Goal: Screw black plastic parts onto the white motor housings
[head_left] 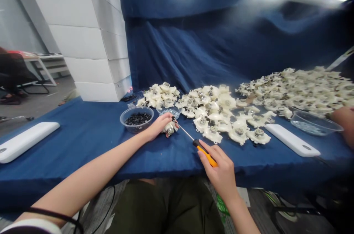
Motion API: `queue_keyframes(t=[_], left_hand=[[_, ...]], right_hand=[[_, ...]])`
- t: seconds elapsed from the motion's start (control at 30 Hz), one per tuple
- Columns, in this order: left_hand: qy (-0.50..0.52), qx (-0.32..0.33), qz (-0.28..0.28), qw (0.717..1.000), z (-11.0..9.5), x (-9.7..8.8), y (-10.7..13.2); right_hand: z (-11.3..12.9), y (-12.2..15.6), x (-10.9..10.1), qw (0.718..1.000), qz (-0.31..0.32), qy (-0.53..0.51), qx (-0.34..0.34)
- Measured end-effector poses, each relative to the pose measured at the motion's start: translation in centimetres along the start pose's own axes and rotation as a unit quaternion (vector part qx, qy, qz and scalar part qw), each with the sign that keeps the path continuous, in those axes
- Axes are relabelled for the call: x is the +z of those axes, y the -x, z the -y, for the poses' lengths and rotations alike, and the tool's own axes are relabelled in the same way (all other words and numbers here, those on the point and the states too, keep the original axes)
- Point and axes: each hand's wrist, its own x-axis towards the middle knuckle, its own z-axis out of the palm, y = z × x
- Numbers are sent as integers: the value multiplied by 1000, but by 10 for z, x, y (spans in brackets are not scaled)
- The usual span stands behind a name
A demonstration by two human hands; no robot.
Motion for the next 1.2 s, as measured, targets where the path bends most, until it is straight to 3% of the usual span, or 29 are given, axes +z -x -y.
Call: queue_keyframes(t=[0.9,1.03,1.2], left_hand=[[-10,0,5,1000,1,-2,0],[-27,12,0,1000,0,0,2],[-56,35,-8,998,-3,3,7]], right_hand=[[5,-1,-3,1000,11,-9,23],[6,-6,-6,997,30,-28,59],[2,-12,-14,984,74,-56,152]])
